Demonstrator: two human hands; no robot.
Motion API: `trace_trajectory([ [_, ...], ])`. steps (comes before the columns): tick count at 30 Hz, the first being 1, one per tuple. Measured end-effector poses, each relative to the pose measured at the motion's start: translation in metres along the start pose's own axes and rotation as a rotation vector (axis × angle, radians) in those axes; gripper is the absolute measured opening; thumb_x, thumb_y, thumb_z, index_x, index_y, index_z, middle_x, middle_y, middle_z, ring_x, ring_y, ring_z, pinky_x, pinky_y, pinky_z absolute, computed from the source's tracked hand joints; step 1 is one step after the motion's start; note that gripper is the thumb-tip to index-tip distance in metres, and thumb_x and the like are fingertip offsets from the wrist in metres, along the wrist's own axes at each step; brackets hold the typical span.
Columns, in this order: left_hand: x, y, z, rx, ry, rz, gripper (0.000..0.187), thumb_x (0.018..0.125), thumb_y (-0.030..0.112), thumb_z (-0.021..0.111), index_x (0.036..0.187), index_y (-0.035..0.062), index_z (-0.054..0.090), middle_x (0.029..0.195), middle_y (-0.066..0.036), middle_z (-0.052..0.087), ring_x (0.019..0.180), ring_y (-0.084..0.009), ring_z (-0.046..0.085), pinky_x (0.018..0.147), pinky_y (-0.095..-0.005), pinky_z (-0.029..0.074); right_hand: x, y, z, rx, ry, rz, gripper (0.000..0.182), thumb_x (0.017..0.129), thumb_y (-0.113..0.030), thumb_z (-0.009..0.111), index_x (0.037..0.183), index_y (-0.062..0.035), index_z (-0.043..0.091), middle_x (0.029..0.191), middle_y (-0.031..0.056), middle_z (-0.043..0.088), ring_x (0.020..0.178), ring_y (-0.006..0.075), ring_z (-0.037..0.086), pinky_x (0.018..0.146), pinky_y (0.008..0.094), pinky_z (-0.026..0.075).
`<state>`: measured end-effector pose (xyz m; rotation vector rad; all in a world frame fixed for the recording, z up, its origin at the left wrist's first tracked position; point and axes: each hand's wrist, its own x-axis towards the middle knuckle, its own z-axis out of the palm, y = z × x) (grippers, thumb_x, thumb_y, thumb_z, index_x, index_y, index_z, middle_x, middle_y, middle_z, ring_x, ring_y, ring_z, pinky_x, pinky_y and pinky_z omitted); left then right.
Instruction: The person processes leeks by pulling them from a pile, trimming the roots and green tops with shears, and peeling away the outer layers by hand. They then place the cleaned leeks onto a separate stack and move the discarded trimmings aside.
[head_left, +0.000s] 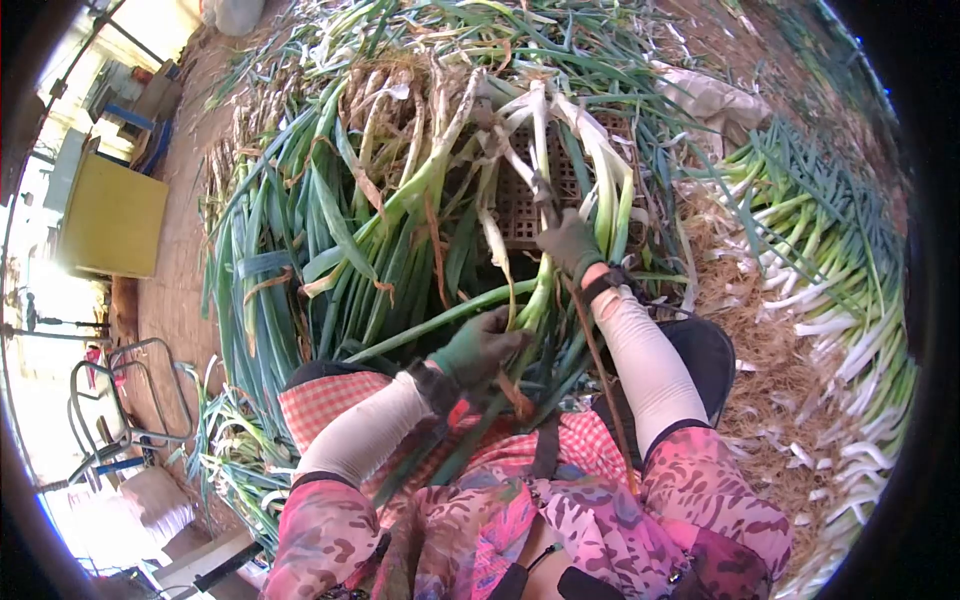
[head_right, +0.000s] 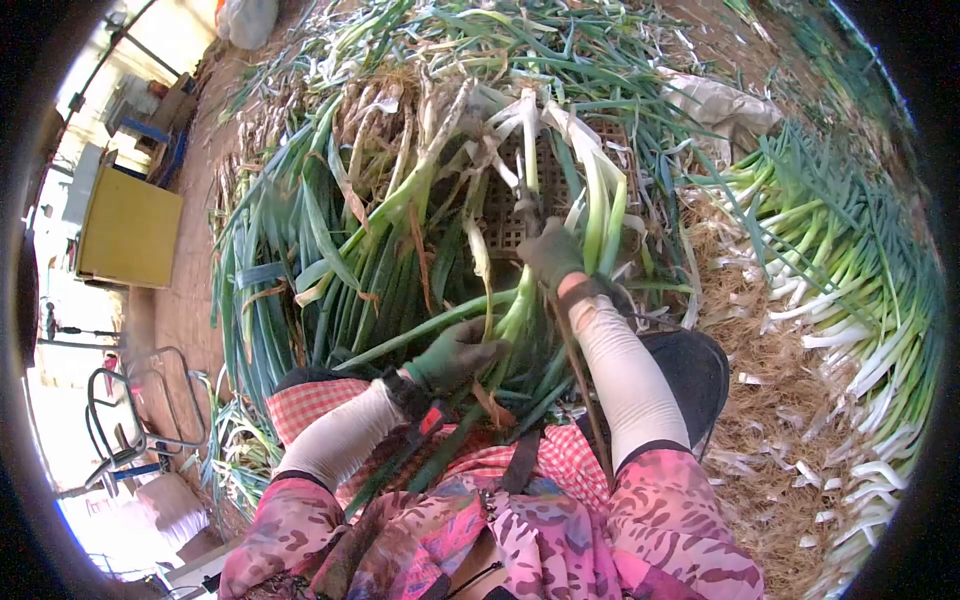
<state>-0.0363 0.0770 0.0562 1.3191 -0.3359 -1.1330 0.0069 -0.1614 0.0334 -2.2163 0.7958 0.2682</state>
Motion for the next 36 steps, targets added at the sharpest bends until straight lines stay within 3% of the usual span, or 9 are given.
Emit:
trace_trajectory([
  [3,-0.003,0.076,-0.025,0.89,0.151,0.078,0.041,0.082,0.033,0.072,0.114,0.008,0.063,0.102,-0.015,0.068,0.09,-0.0281,0.067,0.081,-0.0372,0.051,0.005,-0.005,-0.034,0.093,0.214,-0.084,0.046,0.075,-0.022,0.063,0.11,0.0057,0.053,0.103,0.0245,0.063,0.095,0.0365,0.064,0.084,0.0418,0.05],
  [5,0.007,0.082,-0.07,1.038,0.573,0.51,0.04,0.078,0.033,0.072,0.109,0.0083,0.065,0.097,-0.015,0.067,0.088,-0.0333,0.065,0.078,-0.0426,0.051,0.009,-0.014,-0.057,0.003,0.291,-0.035,0.049,0.075,-0.024,0.063,0.112,0.0067,0.053,0.099,0.0245,0.065,0.092,0.0377,0.064,0.084,0.0423,0.05],
  [7,0.005,0.091,-0.117,1.447,0.956,0.479,0.045,0.079,0.031,0.069,0.116,0.009,0.058,0.105,-0.017,0.061,0.096,-0.0374,0.06,0.081,-0.0452,0.049,0.039,0.011,-0.053,-0.111,0.344,-0.114,0.049,0.072,-0.033,0.065,0.102,0.0051,0.056,0.09,0.0261,0.065,0.088,0.0397,0.064,0.078,0.0436,0.05],
  [10,0.006,0.06,-0.163,1.488,0.958,-0.11,0.055,0.075,0.036,0.071,0.12,0.0099,0.054,0.107,-0.018,0.059,0.098,-0.0386,0.06,0.081,-0.0471,0.049,0.008,-0.014,-0.055,-0.016,0.165,-0.175,0.054,0.077,-0.032,0.061,0.113,0.0065,0.054,0.094,0.0252,0.066,0.084,0.0404,0.065,0.08,0.0443,0.051],
  [13,0.011,0.063,-0.141,1.559,0.844,-0.256,0.049,0.072,0.039,0.071,0.11,0.0101,0.061,0.105,-0.017,0.061,0.1,-0.0358,0.06,0.08,-0.0468,0.049,-0.045,-0.024,-0.013,-0.059,0.039,-0.317,0.047,0.079,-0.04,0.06,0.099,0.0028,0.056,0.082,0.0193,0.066,0.075,0.0309,0.066,0.067,0.0404,0.051],
  [15,0.013,0.065,-0.132,1.417,0.798,-0.21,0.041,0.072,0.039,0.069,0.102,0.0109,0.066,0.102,-0.016,0.063,0.098,-0.034,0.061,0.08,-0.0454,0.05,-0.09,-0.034,0.005,0.126,-0.199,-0.25,0.048,0.078,-0.043,0.061,0.096,0.0011,0.055,0.082,0.0229,0.064,0.079,0.04,0.064,0.072,0.0446,0.05],
  [20,0.014,0.051,-0.125,1.386,0.854,0.172,0.033,0.075,0.039,0.063,0.094,0.0125,0.07,0.089,-0.015,0.068,0.085,-0.035,0.065,0.077,-0.0455,0.05,-0.157,-0.032,0.032,0.216,-0.118,-0.233,0.043,0.08,-0.038,0.063,0.099,-0.0003,0.053,0.082,0.0248,0.062,0.081,0.0431,0.062,0.071,0.0467,0.048],
  [23,0.016,0.058,-0.124,1.107,0.802,0.045,0.033,0.082,0.038,0.059,0.095,0.0106,0.07,0.084,-0.018,0.067,0.081,-0.038,0.064,0.073,-0.0481,0.05,-0.169,-0.025,0.029,0.217,-0.122,-0.232,0.042,0.08,-0.036,0.064,0.099,-0.0002,0.053,0.08,0.0247,0.062,0.08,0.0432,0.062,0.07,0.0473,0.047],
  [36,0.032,0.054,-0.14,1.096,0.949,0.001,0.042,0.09,0.04,0.051,0.087,0.0023,0.068,0.083,-0.025,0.065,0.081,-0.0437,0.062,0.071,-0.0514,0.048,-0.173,-0.039,0.022,0.094,-0.125,-0.341,0.038,0.081,-0.034,0.062,0.095,-0.0008,0.052,0.077,0.0244,0.063,0.075,0.0439,0.062,0.066,0.0491,0.049],
])
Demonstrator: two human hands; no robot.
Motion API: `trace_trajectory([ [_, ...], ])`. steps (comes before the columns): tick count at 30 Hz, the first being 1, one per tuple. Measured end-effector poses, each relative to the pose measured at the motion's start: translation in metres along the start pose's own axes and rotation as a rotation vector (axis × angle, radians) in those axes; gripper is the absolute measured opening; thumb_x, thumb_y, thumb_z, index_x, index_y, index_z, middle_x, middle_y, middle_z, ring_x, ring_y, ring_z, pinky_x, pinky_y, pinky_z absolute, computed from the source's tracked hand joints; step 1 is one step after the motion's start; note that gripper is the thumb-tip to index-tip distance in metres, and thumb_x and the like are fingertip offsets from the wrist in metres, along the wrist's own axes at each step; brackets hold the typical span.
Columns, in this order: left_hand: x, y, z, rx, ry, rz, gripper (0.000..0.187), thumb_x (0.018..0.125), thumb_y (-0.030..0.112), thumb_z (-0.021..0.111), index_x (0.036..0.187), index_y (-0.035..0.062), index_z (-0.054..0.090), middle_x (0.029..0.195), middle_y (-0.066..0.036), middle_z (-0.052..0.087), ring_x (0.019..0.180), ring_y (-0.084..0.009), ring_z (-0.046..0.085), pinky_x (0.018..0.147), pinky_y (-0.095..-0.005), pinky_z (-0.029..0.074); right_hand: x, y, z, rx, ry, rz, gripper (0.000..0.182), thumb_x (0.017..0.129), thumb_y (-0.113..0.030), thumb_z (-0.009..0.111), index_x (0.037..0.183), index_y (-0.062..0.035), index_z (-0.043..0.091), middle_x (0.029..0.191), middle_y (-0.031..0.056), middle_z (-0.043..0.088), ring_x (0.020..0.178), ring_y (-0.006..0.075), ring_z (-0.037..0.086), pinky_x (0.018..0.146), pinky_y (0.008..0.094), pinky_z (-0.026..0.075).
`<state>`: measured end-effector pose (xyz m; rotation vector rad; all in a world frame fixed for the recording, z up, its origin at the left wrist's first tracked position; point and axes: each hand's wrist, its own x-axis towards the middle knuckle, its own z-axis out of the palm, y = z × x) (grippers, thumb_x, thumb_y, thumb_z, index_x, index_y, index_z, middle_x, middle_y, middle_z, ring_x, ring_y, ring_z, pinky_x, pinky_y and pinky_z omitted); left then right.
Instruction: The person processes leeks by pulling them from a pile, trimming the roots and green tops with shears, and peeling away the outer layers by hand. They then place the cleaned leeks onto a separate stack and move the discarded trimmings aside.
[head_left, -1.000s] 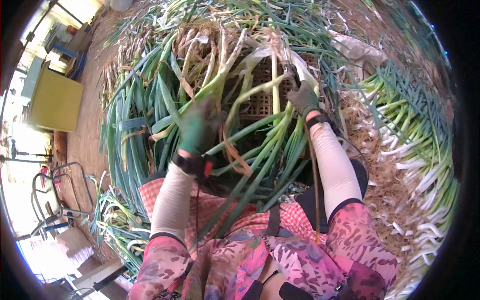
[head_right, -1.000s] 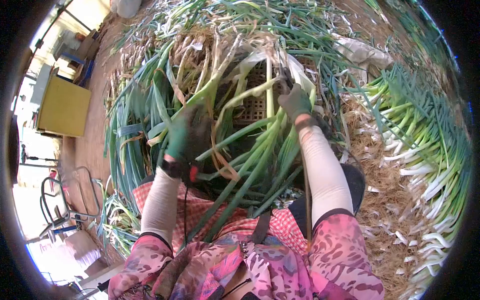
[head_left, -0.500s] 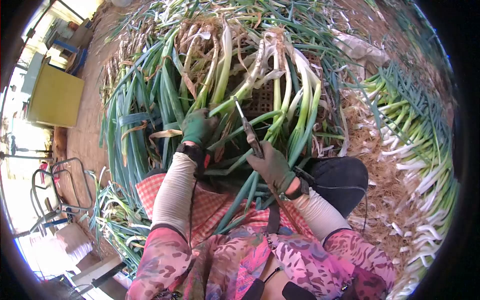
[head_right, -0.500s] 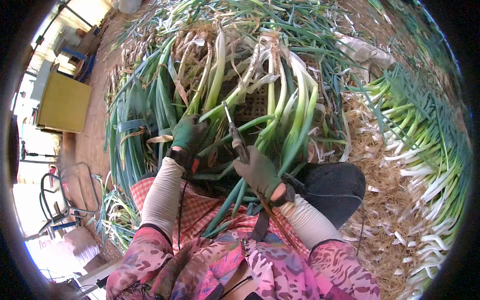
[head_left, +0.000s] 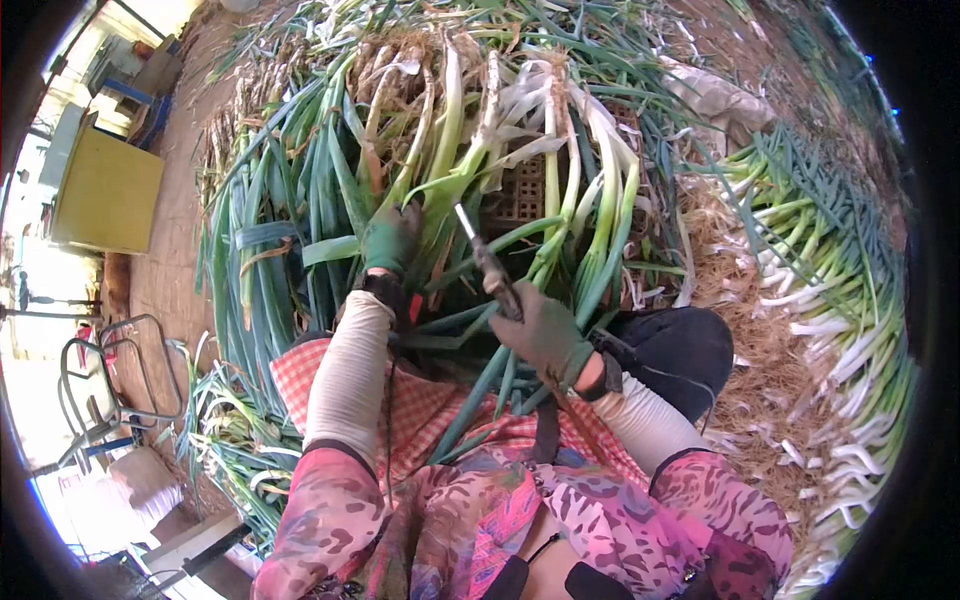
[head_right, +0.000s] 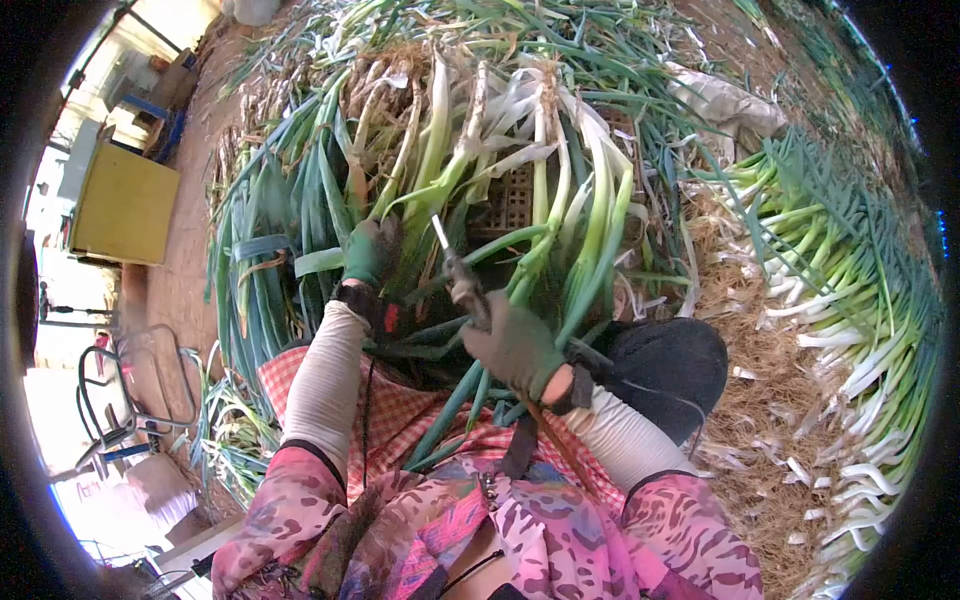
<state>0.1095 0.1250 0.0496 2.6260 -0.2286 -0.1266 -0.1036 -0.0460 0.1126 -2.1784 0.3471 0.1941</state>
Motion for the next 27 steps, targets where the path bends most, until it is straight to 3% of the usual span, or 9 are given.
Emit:
trace_trajectory([
  [4,0.006,-0.002,0.002,-0.065,-0.04,-0.014,0.046,0.091,0.044,0.049,0.096,0.0012,0.066,0.092,-0.029,0.063,0.091,-0.0456,0.06,0.078,-0.0518,0.047,0.006,0.011,0.015,-0.041,0.059,-0.028,0.04,0.082,-0.035,0.063,0.099,-0.0007,0.051,0.075,0.0232,0.063,0.072,0.0431,0.063,0.065,0.0488,0.05],
  [6,0.013,-0.015,0.015,-0.057,-0.045,0.067,0.049,0.091,0.045,0.048,0.102,0.001,0.065,0.097,-0.03,0.062,0.095,-0.0463,0.059,0.082,-0.0517,0.046,0.023,0.01,0.009,-0.022,0.072,0.051,0.041,0.082,-0.035,0.062,0.099,0.0004,0.051,0.077,0.0234,0.063,0.075,0.0431,0.063,0.069,0.0495,0.05],
  [9,0.018,-0.013,0.014,-0.262,-0.111,-0.013,0.054,0.089,0.051,0.05,0.108,0.0027,0.063,0.102,-0.029,0.063,0.099,-0.046,0.059,0.084,-0.0504,0.046,0.052,0.014,0.002,-0.029,0.11,0.108,0.041,0.08,-0.034,0.06,0.099,0.0021,0.053,0.081,0.0261,0.064,0.082,0.0439,0.063,0.075,0.0487,0.05],
  [13,0.013,-0.019,0.025,-0.285,-0.372,0.03,0.064,0.078,0.055,0.061,0.119,0.006,0.059,0.112,-0.025,0.063,0.106,-0.0411,0.059,0.088,-0.0453,0.047,0.086,0.016,-0.007,-0.082,0.09,0.221,0.046,0.079,-0.035,0.059,0.101,0.0046,0.056,0.087,0.0299,0.064,0.09,0.0444,0.063,0.081,0.048,0.049],
  [16,-0.006,0.01,0.001,0.031,-0.309,0.014,0.067,0.075,0.048,0.065,0.122,0.0011,0.056,0.113,-0.026,0.062,0.106,-0.0377,0.061,0.088,-0.0419,0.047,0.095,0.028,-0.011,-0.056,0.098,0.251,0.047,0.079,-0.037,0.058,0.101,0.0039,0.056,0.087,0.0295,0.064,0.089,0.0446,0.063,0.081,0.0478,0.049],
  [20,0.014,0.001,0.019,-0.457,-0.32,0.042,0.047,0.074,0.033,0.068,0.104,-0.0029,0.065,0.095,-0.02,0.069,0.092,-0.0284,0.067,0.081,-0.0349,0.049,0.064,0.023,-0.015,-0.011,0.061,0.222,0.047,0.079,-0.038,0.06,0.102,0.0023,0.055,0.085,0.0279,0.064,0.085,0.0449,0.063,0.078,0.0475,0.049],
  [21,0.022,0.012,0.026,-0.639,-0.346,0.035,0.04,0.078,0.032,0.067,0.097,-0.0028,0.068,0.087,-0.015,0.07,0.08,-0.0227,0.066,0.074,-0.0329,0.05,0.058,0.025,-0.011,0.016,0.089,0.172,0.047,0.08,-0.037,0.061,0.102,0.0035,0.055,0.084,0.0278,0.063,0.084,0.0447,0.063,0.076,0.0478,0.049],
  [25,0.025,0.099,0.008,-0.922,-0.424,-0.128,0.039,0.087,0.033,0.063,0.095,-0.0045,0.065,0.08,-0.006,0.065,0.07,-0.0149,0.059,0.064,-0.0292,0.047,0.062,0.029,-0.03,0.016,0.196,0.114,0.049,0.08,-0.036,0.063,0.103,0.0064,0.054,0.089,0.0287,0.064,0.086,0.044,0.063,0.077,0.0451,0.05],
  [27,0.022,0.108,0.029,-0.817,-0.439,-0.065,0.039,0.085,0.033,0.065,0.103,-0.0019,0.065,0.084,-0.008,0.067,0.072,-0.016,0.06,0.066,-0.0315,0.048,0.077,0.041,-0.046,-0.031,0.222,0.173,0.05,0.08,-0.036,0.063,0.103,0.007,0.055,0.091,0.0298,0.064,0.089,0.0445,0.063,0.079,0.0448,0.05],
])
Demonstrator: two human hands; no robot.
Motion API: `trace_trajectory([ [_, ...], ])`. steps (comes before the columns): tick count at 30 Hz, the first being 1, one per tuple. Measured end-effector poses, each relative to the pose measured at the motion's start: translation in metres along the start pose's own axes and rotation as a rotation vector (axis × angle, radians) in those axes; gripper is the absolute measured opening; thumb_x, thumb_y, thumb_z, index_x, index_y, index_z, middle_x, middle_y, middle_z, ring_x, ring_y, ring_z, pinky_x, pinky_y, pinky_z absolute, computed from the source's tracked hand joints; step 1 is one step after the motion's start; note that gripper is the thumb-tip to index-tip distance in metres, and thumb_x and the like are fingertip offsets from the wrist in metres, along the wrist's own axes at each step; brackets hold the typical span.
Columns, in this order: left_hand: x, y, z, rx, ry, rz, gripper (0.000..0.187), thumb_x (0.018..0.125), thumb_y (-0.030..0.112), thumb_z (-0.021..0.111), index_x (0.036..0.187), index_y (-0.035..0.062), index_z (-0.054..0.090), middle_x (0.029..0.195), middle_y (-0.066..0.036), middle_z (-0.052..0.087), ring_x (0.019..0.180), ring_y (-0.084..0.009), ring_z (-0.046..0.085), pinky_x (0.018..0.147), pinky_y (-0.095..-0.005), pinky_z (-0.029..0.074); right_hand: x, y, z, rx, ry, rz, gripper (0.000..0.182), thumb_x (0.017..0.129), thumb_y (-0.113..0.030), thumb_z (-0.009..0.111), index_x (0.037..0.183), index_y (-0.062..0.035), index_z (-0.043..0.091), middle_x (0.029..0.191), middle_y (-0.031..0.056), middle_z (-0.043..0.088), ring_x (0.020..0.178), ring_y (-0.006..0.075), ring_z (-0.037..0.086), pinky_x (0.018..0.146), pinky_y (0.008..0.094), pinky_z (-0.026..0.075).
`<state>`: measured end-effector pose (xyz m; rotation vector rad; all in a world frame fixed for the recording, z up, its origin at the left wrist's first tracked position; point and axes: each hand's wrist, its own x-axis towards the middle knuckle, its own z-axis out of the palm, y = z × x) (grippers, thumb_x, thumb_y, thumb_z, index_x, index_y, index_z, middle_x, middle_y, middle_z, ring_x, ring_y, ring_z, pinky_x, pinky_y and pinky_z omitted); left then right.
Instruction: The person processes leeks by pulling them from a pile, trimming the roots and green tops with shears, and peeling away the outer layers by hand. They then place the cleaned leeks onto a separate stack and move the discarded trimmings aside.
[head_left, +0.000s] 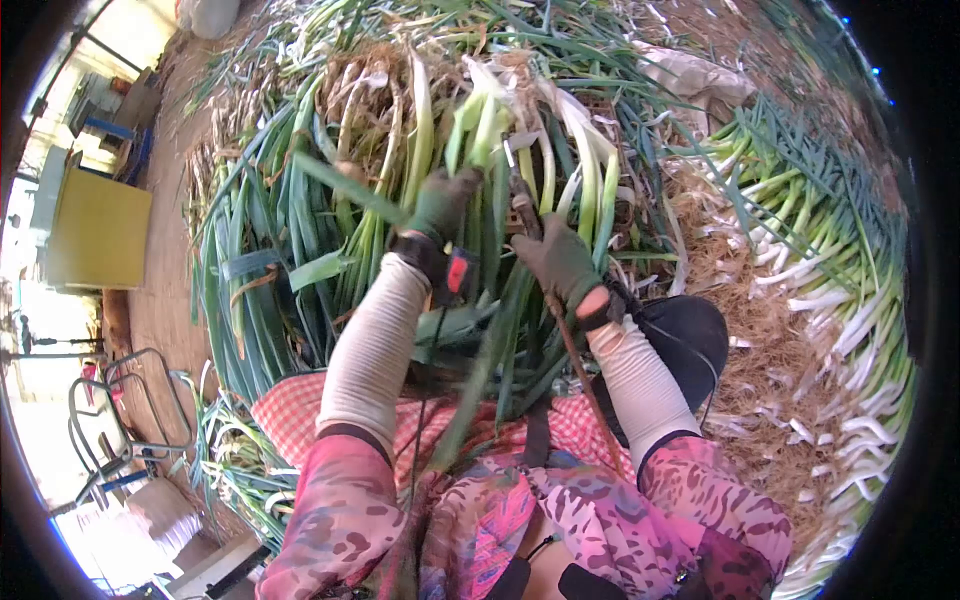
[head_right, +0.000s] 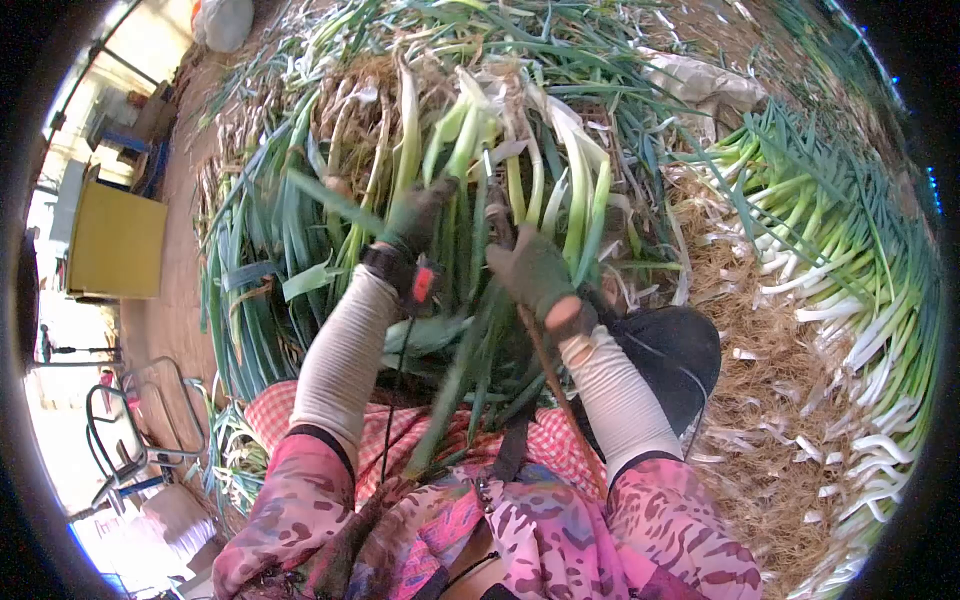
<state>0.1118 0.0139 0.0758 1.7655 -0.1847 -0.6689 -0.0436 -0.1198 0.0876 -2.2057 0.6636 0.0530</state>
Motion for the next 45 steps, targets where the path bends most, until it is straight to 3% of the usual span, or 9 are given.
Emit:
trace_trajectory([
  [4,-0.006,-0.077,0.037,0.013,0.001,-0.089,0.041,0.086,0.031,0.064,0.113,0.0001,0.062,0.093,-0.012,0.067,0.081,-0.0205,0.062,0.074,-0.0326,0.049,0.029,0.014,-0.033,-0.114,-0.073,0.042,0.053,0.078,-0.038,0.061,0.104,0.0082,0.055,0.098,0.0325,0.063,0.098,0.0447,0.062,0.086,0.0443,0.049],
  [10,-0.072,-0.111,0.053,-0.154,0.008,-0.085,0.033,0.09,0.029,0.061,0.106,-0.0004,0.064,0.091,-0.005,0.066,0.076,-0.0138,0.058,0.07,-0.0287,0.046,0.056,0.014,-0.028,-0.252,-0.138,0.053,0.053,0.076,-0.035,0.059,0.108,0.0074,0.058,0.106,0.0302,0.063,0.102,0.0416,0.062,0.09,0.0412,0.048],
  [20,-0.107,-0.118,0.053,-0.577,-0.055,-0.333,0.032,0.088,0.029,0.065,0.106,0.0018,0.062,0.09,-0.004,0.065,0.077,-0.0129,0.06,0.07,-0.0274,0.048,0.136,-0.026,-0.026,-0.454,-0.247,-0.033,0.053,0.084,-0.042,0.052,0.109,0.0028,0.065,0.105,0.027,0.065,0.103,0.0379,0.063,0.091,0.0428,0.048],
  [21,-0.107,-0.12,0.052,-0.609,-0.058,-0.333,0.032,0.089,0.028,0.065,0.106,0.0021,0.062,0.09,-0.003,0.065,0.077,-0.0127,0.06,0.07,-0.0274,0.048,0.142,-0.024,-0.024,-0.413,-0.214,-0.063,0.05,0.076,-0.037,0.059,0.108,0.0015,0.064,0.1,0.0279,0.065,0.098,0.0394,0.064,0.086,0.0403,0.049],
  [26,-0.102,-0.137,0.052,-0.607,-0.072,-0.308,0.028,0.089,0.026,0.064,0.105,0.0032,0.062,0.089,-0.002,0.065,0.076,-0.0123,0.06,0.069,-0.0276,0.048,0.133,-0.04,-0.016,-0.565,-0.272,-0.15,0.051,0.088,-0.041,0.048,0.105,0.0041,0.066,0.107,0.0286,0.063,0.102,0.0374,0.063,0.09,0.0424,0.049],
  [37,-0.106,-0.127,0.054,-0.561,-0.062,-0.349,0.029,0.09,0.025,0.064,0.108,0.0023,0.062,0.093,-0.004,0.066,0.079,-0.0127,0.061,0.072,-0.0267,0.049,0.132,-0.051,-0.03,-0.522,-0.258,-0.07,0.047,0.081,-0.033,0.053,0.107,0.0045,0.066,0.11,0.0264,0.063,0.102,0.0388,0.063,0.089,0.0419,0.049],
  [39,-0.104,-0.132,0.056,-0.584,-0.063,-0.355,0.029,0.091,0.025,0.064,0.109,0.0023,0.061,0.093,-0.004,0.066,0.079,-0.0124,0.061,0.072,-0.0266,0.049,0.125,-0.048,-0.027,-0.627,-0.303,-0.21,0.044,0.079,-0.032,0.054,0.102,0.0039,0.067,0.104,0.027,0.064,0.095,0.0395,0.065,0.086,0.0428,0.05],
  [42,-0.102,-0.134,0.056,-0.55,-0.092,-0.316,0.034,0.087,0.028,0.068,0.108,0.0021,0.062,0.093,-0.007,0.067,0.081,-0.015,0.062,0.074,-0.0291,0.049,0.108,-0.037,-0.018,-0.564,-0.311,-0.217,0.043,0.08,-0.032,0.054,0.099,0.0038,0.068,0.095,0.0271,0.066,0.09,0.0393,0.066,0.084,0.043,0.051],
  [45,-0.085,-0.131,0.023,0.309,-0.103,-0.055,0.04,0.083,0.031,0.072,0.108,0.0024,0.062,0.096,-0.012,0.068,0.085,-0.0231,0.064,0.078,-0.0343,0.05,0.087,-0.026,-0.034,-0.663,-0.327,-0.234,0.041,0.083,-0.032,0.052,0.1,0.001,0.069,0.091,0.0239,0.068,0.087,0.037,0.067,0.081,0.0429,0.051],
])
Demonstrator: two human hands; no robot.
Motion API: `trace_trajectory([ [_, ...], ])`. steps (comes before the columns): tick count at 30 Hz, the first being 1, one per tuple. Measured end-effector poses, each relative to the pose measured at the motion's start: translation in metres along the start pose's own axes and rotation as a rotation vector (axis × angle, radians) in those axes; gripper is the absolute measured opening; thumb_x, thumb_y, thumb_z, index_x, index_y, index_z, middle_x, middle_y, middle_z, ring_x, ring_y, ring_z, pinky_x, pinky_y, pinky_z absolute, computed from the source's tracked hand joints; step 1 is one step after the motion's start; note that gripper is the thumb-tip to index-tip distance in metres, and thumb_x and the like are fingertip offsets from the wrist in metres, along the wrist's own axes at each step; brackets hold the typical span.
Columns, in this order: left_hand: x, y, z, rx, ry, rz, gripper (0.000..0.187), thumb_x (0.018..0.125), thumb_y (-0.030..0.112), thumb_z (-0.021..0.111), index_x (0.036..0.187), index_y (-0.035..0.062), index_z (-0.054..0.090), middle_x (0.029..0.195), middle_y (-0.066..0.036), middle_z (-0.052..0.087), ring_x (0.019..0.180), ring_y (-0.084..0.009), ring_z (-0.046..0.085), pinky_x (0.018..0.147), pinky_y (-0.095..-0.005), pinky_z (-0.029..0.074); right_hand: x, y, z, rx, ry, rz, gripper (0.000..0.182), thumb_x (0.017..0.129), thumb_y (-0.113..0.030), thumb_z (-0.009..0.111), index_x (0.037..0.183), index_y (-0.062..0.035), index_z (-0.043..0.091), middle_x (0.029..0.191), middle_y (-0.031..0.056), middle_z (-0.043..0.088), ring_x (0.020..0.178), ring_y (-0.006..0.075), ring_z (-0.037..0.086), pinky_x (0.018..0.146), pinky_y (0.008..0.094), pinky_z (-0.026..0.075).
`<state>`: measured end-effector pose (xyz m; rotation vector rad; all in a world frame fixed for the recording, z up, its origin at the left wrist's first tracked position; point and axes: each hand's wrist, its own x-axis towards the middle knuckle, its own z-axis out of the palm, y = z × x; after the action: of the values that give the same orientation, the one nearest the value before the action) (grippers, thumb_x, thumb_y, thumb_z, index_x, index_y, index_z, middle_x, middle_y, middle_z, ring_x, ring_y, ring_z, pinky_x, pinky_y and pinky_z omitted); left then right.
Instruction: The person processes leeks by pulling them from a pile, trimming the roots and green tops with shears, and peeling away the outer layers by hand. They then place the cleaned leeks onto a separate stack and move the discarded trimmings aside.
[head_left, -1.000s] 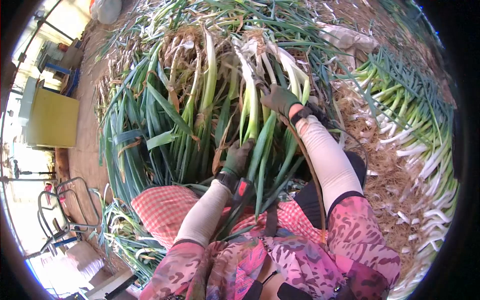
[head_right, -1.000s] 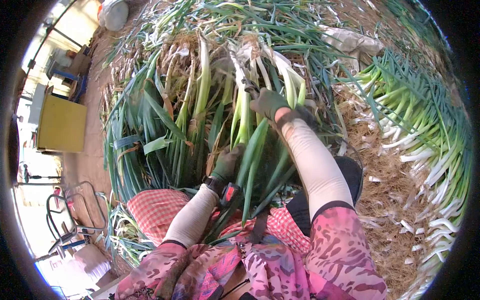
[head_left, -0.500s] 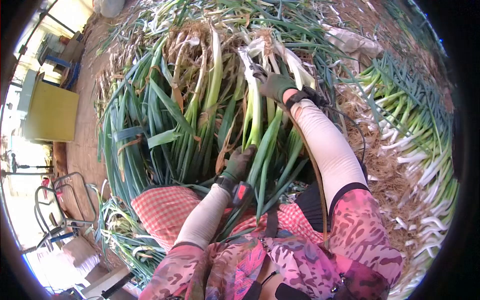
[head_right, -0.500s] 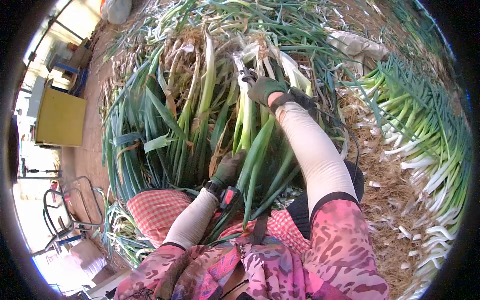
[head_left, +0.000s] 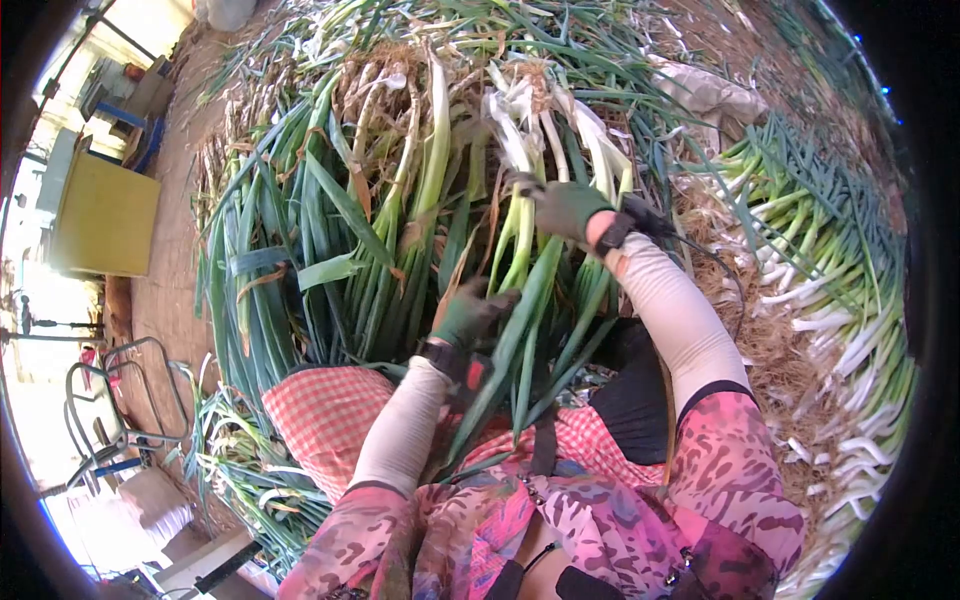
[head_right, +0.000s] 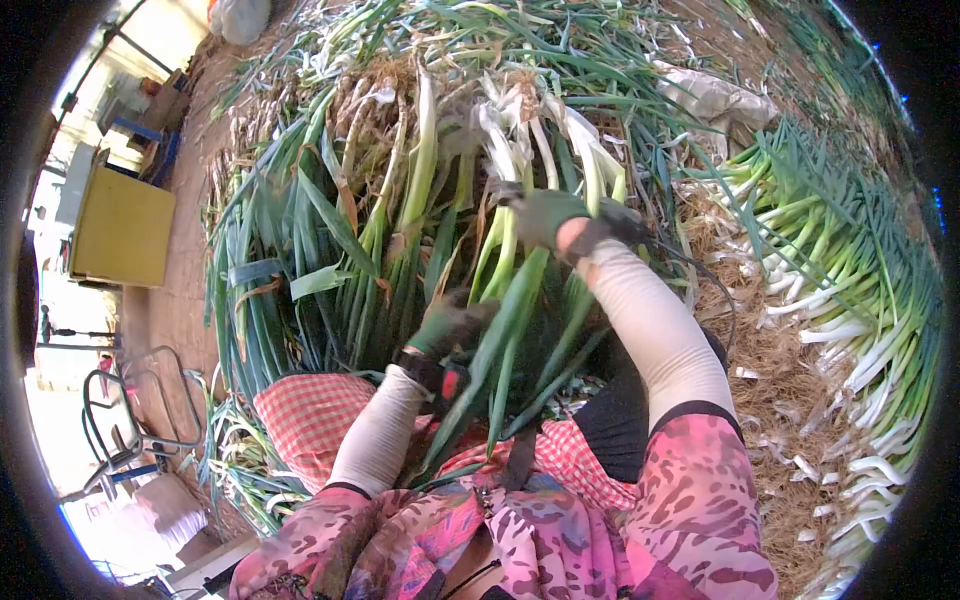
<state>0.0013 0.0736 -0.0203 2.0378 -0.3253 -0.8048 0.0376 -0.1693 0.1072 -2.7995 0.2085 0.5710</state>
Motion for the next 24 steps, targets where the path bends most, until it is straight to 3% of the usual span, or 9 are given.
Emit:
trace_trajectory([
  [2,-0.006,0.031,-0.036,-0.188,0.343,0.167,0.047,0.076,0.037,0.077,0.106,0.004,0.063,0.098,-0.017,0.067,0.092,-0.0307,0.064,0.083,-0.0394,0.049,-0.009,0.03,-0.002,0.157,-0.103,0.181,0.039,0.084,-0.032,0.052,0.1,-0.0004,0.068,0.09,0.0214,0.069,0.085,0.0342,0.068,0.079,0.0426,0.051],
  [5,0.016,0.005,-0.076,0.227,0.745,0.224,0.05,0.076,0.032,0.075,0.114,0.005,0.058,0.108,-0.019,0.063,0.099,-0.0377,0.061,0.085,-0.0436,0.048,-0.02,0.052,0.019,0.152,0.019,0.213,0.039,0.079,-0.034,0.056,0.096,-0.0006,0.068,0.087,0.0216,0.068,0.079,0.0333,0.068,0.077,0.0406,0.052],
  [7,0.016,-0.002,-0.079,0.52,0.747,0.086,0.051,0.076,0.029,0.073,0.118,0.0057,0.055,0.111,-0.019,0.06,0.101,-0.0396,0.059,0.085,-0.0448,0.048,-0.025,0.05,0.025,0.237,-0.013,0.209,0.043,0.075,-0.036,0.057,0.093,0.0022,0.067,0.082,0.0226,0.067,0.075,0.0342,0.067,0.075,0.0407,0.052],
  [10,0.016,0.017,-0.067,0.631,0.622,-0.021,0.052,0.076,0.027,0.071,0.12,0.0077,0.051,0.112,-0.019,0.057,0.102,-0.041,0.058,0.084,-0.0468,0.049,-0.039,0.023,0.028,0.353,-0.057,0.154,0.046,0.075,-0.036,0.057,0.092,0.0055,0.065,0.08,0.0228,0.067,0.074,0.0345,0.067,0.072,0.0416,0.052],
  [11,0.021,0.017,-0.067,0.707,0.541,-0.166,0.047,0.076,0.036,0.07,0.111,0.0095,0.056,0.108,-0.016,0.057,0.099,-0.037,0.059,0.081,-0.0446,0.049,-0.046,0.014,0.031,0.417,-0.073,0.143,0.047,0.074,-0.037,0.058,0.091,0.0067,0.065,0.078,0.0224,0.067,0.073,0.0357,0.066,0.07,0.0423,0.052],
  [15,0.017,0.013,-0.058,1.065,0.319,-0.062,0.04,0.075,0.046,0.067,0.106,0.0206,0.064,0.117,-0.014,0.053,0.11,-0.0341,0.052,0.089,-0.0467,0.045,-0.062,-0.004,0.06,0.412,-0.052,0.069,0.053,0.075,-0.044,0.059,0.096,0.0047,0.063,0.086,0.0265,0.066,0.082,0.0406,0.065,0.075,0.0435,0.05],
  [18,0.02,-0.011,-0.038,0.886,0.733,0.398,0.034,0.074,0.038,0.068,0.099,0.0143,0.062,0.129,-0.016,0.047,0.118,-0.0375,0.044,0.096,-0.0512,0.038,-0.081,-0.012,0.055,0.474,0.016,0.125,0.054,0.077,-0.044,0.059,0.098,0.0049,0.061,0.092,0.0282,0.064,0.088,0.0416,0.064,0.079,0.0435,0.049],
  [21,0.033,-0.005,-0.061,0.618,0.88,0.249,0.036,0.074,0.037,0.071,0.097,0.0109,0.062,0.123,-0.017,0.053,0.116,-0.0393,0.049,0.094,-0.0487,0.042,-0.095,-0.011,0.054,0.485,0.003,0.105,0.049,0.078,-0.042,0.059,0.095,0.0034,0.058,0.092,0.0282,0.063,0.09,0.042,0.062,0.079,0.0441,0.048],
  [24,0.033,0.012,-0.092,0.721,0.465,-0.129,0.043,0.072,0.037,0.074,0.102,0.0083,0.063,0.107,-0.019,0.063,0.105,-0.0383,0.059,0.088,-0.0467,0.046,-0.106,-0.024,0.048,0.491,-0.016,0.041,0.046,0.077,-0.041,0.061,0.094,0.0017,0.056,0.089,0.0283,0.063,0.088,0.0431,0.062,0.077,0.0459,0.048],
])
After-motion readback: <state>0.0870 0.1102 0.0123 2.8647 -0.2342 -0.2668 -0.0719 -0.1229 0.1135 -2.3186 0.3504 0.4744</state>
